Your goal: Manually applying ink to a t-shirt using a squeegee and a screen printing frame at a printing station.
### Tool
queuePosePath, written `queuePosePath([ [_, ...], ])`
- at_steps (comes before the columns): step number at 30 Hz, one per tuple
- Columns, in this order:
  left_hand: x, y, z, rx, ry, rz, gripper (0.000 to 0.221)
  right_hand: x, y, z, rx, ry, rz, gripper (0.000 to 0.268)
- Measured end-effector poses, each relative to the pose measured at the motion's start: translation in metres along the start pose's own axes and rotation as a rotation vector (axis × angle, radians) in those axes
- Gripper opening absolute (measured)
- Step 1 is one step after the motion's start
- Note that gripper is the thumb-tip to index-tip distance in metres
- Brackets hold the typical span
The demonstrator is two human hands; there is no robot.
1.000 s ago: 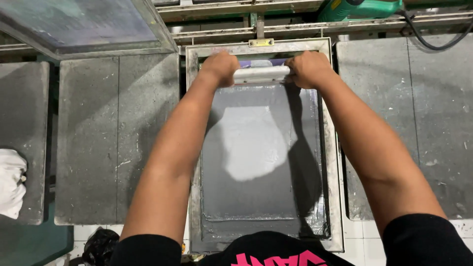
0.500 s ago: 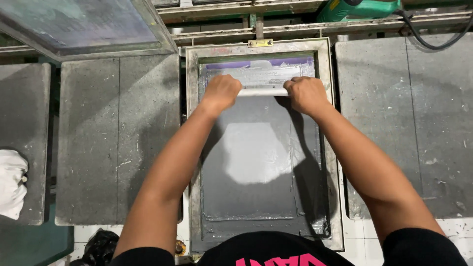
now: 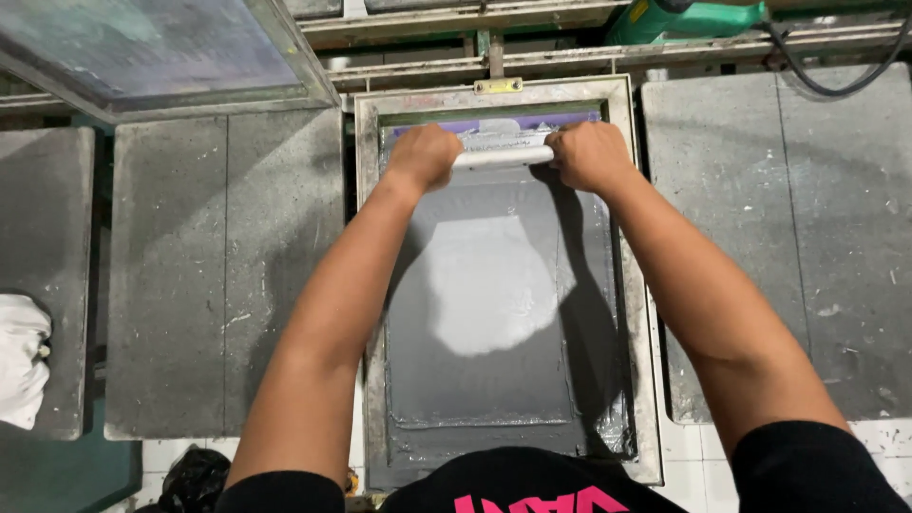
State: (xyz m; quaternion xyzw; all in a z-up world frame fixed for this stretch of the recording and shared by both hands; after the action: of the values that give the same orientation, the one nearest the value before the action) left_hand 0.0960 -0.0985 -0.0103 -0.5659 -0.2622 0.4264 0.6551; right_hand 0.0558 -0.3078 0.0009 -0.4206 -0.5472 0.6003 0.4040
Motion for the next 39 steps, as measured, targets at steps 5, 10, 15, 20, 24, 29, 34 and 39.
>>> queuePosePath([
  [5,0.011,0.02,-0.011,0.095,-0.046,0.043,0.024,0.009,0.0,-0.016,0.128,0.024,0.055,0.019],
  [10,0.015,0.028,-0.018,0.071,-0.048,0.108,0.021,0.011,0.009,-0.025,0.173,0.006,-0.005,0.022],
  [15,0.018,0.043,-0.024,0.065,-0.007,0.123,0.018,0.021,-0.002,-0.022,0.236,0.014,-0.057,0.02],
  [20,0.009,0.035,-0.017,0.087,0.004,0.103,0.019,0.025,-0.008,-0.02,0.218,0.07,-0.086,0.018],
  [24,-0.011,-0.005,0.015,0.006,-0.029,0.102,0.005,0.026,0.004,-0.009,0.143,0.024,-0.052,0.016],
  [29,-0.016,0.004,0.014,-0.044,-0.006,0.012,0.01,0.031,0.006,0.003,0.011,-0.027,0.041,0.019],
  [34,-0.018,0.011,0.025,-0.077,-0.008,0.07,0.009,0.038,0.006,0.013,-0.023,-0.05,0.063,0.023],
  [39,-0.026,0.02,0.029,-0.208,0.057,-0.028,0.01,0.044,0.0,0.023,-0.08,-0.043,0.048,0.02],
])
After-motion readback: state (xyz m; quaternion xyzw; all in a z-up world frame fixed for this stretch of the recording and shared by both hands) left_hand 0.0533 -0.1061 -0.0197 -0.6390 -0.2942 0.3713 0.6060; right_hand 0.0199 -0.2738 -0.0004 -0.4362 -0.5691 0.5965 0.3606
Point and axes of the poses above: each hand's wrist, its own z-axis away from the middle knuckle, its own y-axis out of the palm, x = y × z, the point moved 9 cm from there along -z, towards the middle knuckle
